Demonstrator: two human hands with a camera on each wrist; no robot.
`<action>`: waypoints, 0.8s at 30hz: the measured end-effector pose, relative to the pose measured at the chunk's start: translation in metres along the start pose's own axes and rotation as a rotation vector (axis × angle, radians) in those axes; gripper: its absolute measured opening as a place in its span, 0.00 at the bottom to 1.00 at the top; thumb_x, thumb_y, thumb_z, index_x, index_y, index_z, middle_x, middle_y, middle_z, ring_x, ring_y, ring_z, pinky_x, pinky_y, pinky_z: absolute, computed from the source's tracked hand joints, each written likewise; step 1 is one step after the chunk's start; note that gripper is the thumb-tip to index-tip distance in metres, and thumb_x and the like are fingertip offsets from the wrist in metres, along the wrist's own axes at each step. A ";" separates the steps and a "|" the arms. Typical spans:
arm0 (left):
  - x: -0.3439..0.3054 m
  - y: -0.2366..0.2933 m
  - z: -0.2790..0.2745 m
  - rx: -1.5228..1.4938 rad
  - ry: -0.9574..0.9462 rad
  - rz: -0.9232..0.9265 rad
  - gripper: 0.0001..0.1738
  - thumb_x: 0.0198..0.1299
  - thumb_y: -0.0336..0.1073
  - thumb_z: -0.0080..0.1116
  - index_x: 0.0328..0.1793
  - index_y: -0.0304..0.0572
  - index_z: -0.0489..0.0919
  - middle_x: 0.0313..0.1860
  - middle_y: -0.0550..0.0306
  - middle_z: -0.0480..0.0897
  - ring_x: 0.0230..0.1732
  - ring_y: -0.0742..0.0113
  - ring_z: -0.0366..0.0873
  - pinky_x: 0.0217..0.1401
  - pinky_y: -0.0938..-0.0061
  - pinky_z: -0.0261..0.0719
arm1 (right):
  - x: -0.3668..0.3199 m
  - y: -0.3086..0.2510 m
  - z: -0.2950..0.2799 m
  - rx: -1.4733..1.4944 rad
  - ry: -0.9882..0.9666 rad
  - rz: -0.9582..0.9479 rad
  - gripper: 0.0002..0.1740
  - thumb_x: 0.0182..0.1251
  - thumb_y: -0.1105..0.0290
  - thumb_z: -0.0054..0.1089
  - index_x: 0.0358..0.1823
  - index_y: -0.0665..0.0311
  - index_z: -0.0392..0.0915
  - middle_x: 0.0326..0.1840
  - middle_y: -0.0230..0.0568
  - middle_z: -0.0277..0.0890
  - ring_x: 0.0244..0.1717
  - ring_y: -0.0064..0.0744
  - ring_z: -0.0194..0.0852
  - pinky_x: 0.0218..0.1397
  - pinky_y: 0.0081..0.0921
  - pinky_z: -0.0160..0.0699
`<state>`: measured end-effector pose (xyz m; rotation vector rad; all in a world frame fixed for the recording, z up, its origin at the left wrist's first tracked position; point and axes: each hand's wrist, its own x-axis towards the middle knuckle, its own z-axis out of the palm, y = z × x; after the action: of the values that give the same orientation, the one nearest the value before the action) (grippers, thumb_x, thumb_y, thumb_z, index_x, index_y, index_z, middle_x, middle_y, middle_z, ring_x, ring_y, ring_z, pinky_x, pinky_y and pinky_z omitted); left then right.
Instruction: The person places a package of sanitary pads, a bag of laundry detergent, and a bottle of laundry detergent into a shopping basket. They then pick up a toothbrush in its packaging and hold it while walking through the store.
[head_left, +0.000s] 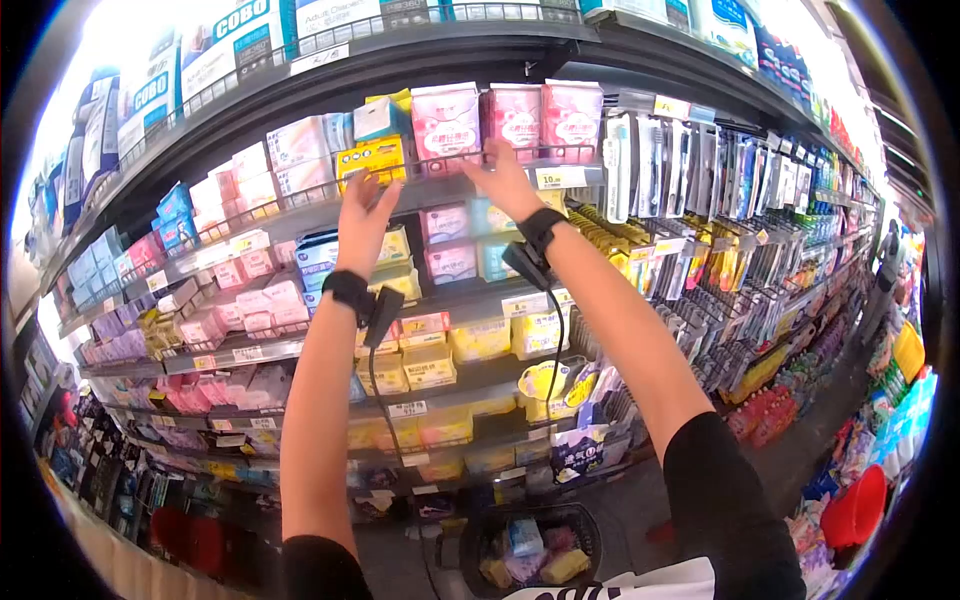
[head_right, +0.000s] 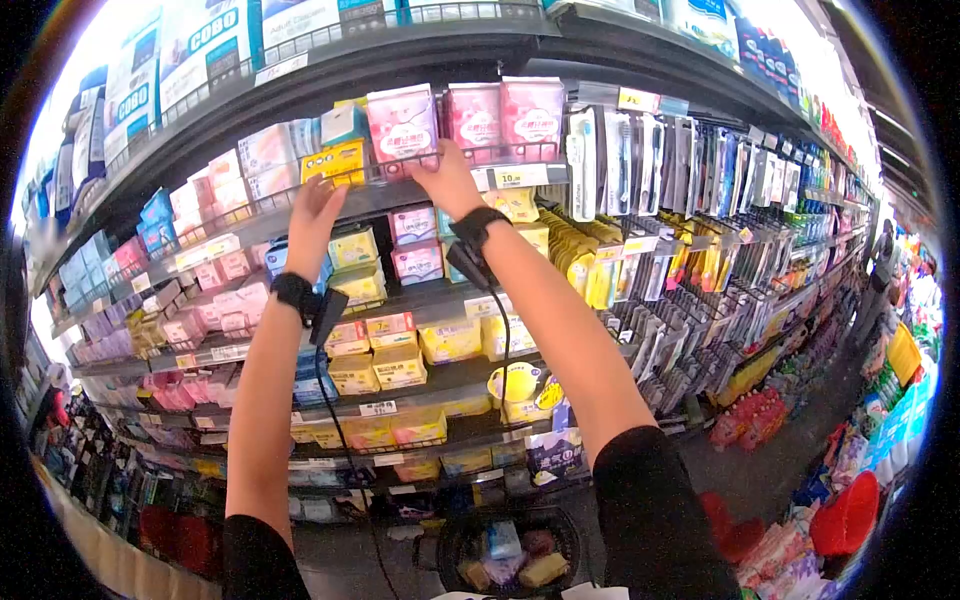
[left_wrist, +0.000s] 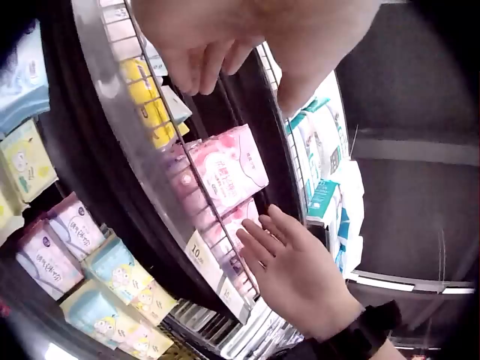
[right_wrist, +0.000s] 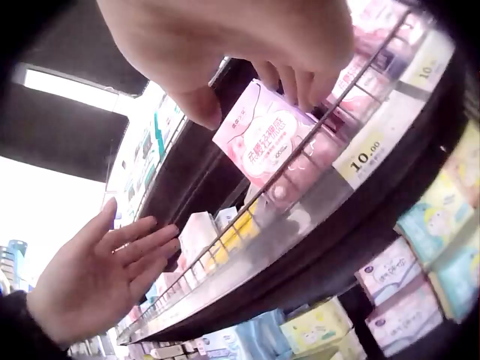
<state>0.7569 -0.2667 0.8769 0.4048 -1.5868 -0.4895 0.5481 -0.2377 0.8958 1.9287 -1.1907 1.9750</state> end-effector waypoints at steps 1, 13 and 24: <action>0.012 -0.001 0.004 0.011 -0.010 0.020 0.39 0.50 0.47 0.61 0.61 0.27 0.58 0.54 0.38 0.68 0.56 0.55 0.67 0.56 0.69 0.65 | 0.011 0.005 0.002 0.002 0.001 -0.001 0.37 0.49 0.61 0.63 0.54 0.79 0.58 0.52 0.60 0.64 0.54 0.47 0.64 0.56 0.31 0.62; 0.121 -0.020 0.054 0.220 -0.337 -0.004 0.35 0.45 0.41 0.66 0.55 0.29 0.63 0.48 0.49 0.74 0.48 0.68 0.71 0.51 0.76 0.68 | 0.077 0.033 0.014 -0.384 -0.121 0.053 0.44 0.36 0.59 0.70 0.54 0.75 0.59 0.48 0.58 0.69 0.51 0.45 0.69 0.54 0.32 0.65; 0.092 -0.007 0.068 0.235 -0.124 0.114 0.39 0.38 0.31 0.68 0.58 0.32 0.61 0.51 0.50 0.72 0.51 0.62 0.71 0.52 0.73 0.69 | 0.063 0.035 0.014 0.034 -0.020 -0.110 0.40 0.37 0.73 0.66 0.56 0.71 0.58 0.52 0.56 0.65 0.56 0.50 0.63 0.56 0.33 0.63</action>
<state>0.6817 -0.3170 0.9475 0.4656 -1.7844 -0.2447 0.5271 -0.2959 0.9352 1.9887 -1.0378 1.9375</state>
